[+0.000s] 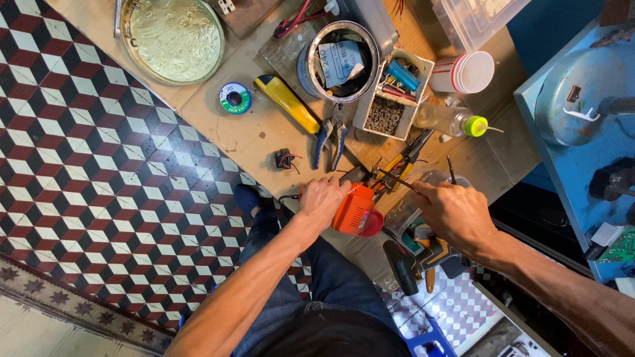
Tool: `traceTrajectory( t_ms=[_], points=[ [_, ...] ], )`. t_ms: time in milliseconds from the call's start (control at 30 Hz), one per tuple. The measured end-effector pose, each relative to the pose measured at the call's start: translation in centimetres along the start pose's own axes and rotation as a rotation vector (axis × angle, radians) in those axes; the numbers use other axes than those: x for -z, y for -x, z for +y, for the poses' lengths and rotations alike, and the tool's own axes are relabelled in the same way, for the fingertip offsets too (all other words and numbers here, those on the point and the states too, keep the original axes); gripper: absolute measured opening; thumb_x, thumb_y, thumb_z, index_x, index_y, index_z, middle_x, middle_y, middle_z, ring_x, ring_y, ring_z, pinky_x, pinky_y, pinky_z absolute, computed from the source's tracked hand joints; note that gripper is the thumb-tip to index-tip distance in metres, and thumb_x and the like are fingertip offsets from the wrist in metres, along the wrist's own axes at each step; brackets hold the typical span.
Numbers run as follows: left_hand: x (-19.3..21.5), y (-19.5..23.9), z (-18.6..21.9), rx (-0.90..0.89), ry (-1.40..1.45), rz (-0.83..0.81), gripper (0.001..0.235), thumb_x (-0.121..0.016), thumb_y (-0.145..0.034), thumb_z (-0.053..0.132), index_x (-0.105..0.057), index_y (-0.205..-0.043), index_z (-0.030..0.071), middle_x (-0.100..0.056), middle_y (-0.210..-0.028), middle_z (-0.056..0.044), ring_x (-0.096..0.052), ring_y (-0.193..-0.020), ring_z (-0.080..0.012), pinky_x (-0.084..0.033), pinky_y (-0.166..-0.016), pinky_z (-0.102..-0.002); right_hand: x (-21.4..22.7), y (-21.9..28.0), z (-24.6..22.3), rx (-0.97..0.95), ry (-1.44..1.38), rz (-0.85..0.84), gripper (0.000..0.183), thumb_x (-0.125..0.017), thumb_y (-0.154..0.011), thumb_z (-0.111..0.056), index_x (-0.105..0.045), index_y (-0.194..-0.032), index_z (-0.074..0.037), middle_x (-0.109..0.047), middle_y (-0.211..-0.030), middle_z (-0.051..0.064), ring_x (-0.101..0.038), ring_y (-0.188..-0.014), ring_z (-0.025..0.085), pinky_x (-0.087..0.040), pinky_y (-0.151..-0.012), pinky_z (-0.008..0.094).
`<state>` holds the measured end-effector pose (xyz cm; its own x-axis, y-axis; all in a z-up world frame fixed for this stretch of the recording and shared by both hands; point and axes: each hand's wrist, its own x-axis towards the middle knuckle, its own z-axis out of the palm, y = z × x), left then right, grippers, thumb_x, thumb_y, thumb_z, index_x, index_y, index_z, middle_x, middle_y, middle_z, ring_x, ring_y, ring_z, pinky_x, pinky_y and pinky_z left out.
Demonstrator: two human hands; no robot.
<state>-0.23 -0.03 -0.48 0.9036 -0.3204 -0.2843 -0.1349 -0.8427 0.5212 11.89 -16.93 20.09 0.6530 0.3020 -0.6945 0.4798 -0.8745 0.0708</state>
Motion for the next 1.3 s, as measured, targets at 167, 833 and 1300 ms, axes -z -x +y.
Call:
traceTrajectory(
  t_ms=[167,833,1300],
  points=[
    [-0.6,0.0,0.0,0.016,0.016,0.033,0.039,-0.078,-0.071,0.005,-0.06,-0.105,0.011,-0.067,-0.096,-0.011,-0.071,-0.093,-0.0299,-0.058,-0.073,-0.042,0.0,-0.2,-0.1,-0.056,0.009,-0.043,0.032,-0.056,-0.097,-0.039,-0.074,-0.121,-0.026,-0.075,-0.079,0.016,-0.072,-0.069,0.036,-0.057,-0.062,0.05],
    [1.6,-0.1,0.0,0.035,-0.001,-0.078,0.043,-0.079,-0.07,0.003,-0.057,-0.106,0.01,-0.065,-0.097,-0.011,-0.071,-0.092,-0.0295,-0.059,-0.067,-0.043,1.2,-0.8,-0.9,-0.247,-0.188,-0.117,0.033,-0.063,-0.095,-0.039,-0.075,-0.122,-0.025,-0.077,-0.081,0.014,-0.074,-0.064,0.031,-0.06,-0.064,0.046],
    [0.6,0.4,0.1,0.021,-0.022,-0.055,0.042,-0.078,-0.071,0.005,-0.057,-0.106,0.01,-0.066,-0.096,-0.012,-0.071,-0.089,-0.0287,-0.057,-0.068,-0.041,1.6,-1.3,-2.1,-0.037,0.256,-0.193,0.033,-0.055,-0.102,-0.036,-0.071,-0.118,-0.012,-0.073,-0.096,0.013,-0.073,-0.068,0.028,-0.058,-0.056,0.042]
  ],
)
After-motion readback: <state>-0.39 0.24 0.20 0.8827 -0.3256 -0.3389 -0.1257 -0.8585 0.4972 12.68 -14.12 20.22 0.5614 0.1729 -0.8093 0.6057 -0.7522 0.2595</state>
